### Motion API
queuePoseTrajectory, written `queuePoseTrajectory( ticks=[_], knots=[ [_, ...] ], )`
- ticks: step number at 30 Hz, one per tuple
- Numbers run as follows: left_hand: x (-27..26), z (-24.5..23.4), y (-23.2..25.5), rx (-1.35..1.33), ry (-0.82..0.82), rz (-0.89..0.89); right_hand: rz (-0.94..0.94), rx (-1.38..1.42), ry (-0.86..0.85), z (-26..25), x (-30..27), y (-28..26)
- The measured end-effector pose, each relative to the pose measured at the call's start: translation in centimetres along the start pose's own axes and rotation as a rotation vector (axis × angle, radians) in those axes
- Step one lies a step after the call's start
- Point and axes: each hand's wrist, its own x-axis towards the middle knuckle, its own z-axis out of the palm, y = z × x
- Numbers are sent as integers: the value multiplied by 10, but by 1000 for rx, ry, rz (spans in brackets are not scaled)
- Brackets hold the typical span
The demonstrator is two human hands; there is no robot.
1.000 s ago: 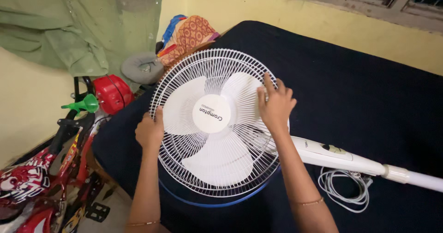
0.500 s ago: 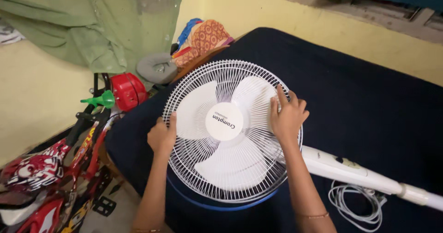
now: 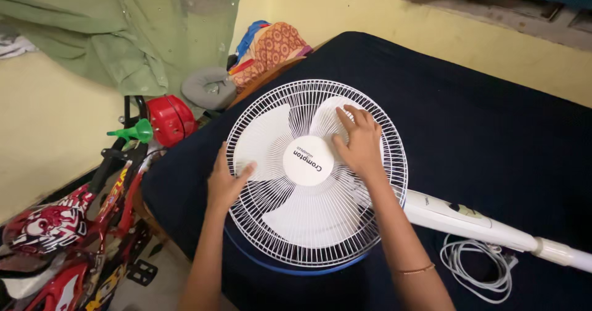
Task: The person assembles a Crompton electric fan by attaching the front wire grille to the fan head and securing it with a blue plastic strap. The person repeatedly adjusts the grille and strap to ensure a snug fit.
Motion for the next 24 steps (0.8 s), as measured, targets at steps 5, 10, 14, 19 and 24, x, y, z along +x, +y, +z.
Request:
queuePoseTrajectory(
  ticks=[5, 10, 14, 19, 24],
  knots=[
    [-25, 5, -6, -66, 79, -53, -74, -10, -43, -27, -9, 12],
    [-39, 8, 16, 53, 199, -422, 439, -280, 22, -39, -36, 0],
    [-45, 8, 31, 0, 230, -490, 445, -28, 73, -43, -55, 4],
    [-43, 9, 32, -14, 274, -489, 284, -45, 151, -42, -59, 6],
    [-35, 5, 32, 2, 278, -468, 222, -188, 163, -42, -42, -4]
  ],
)
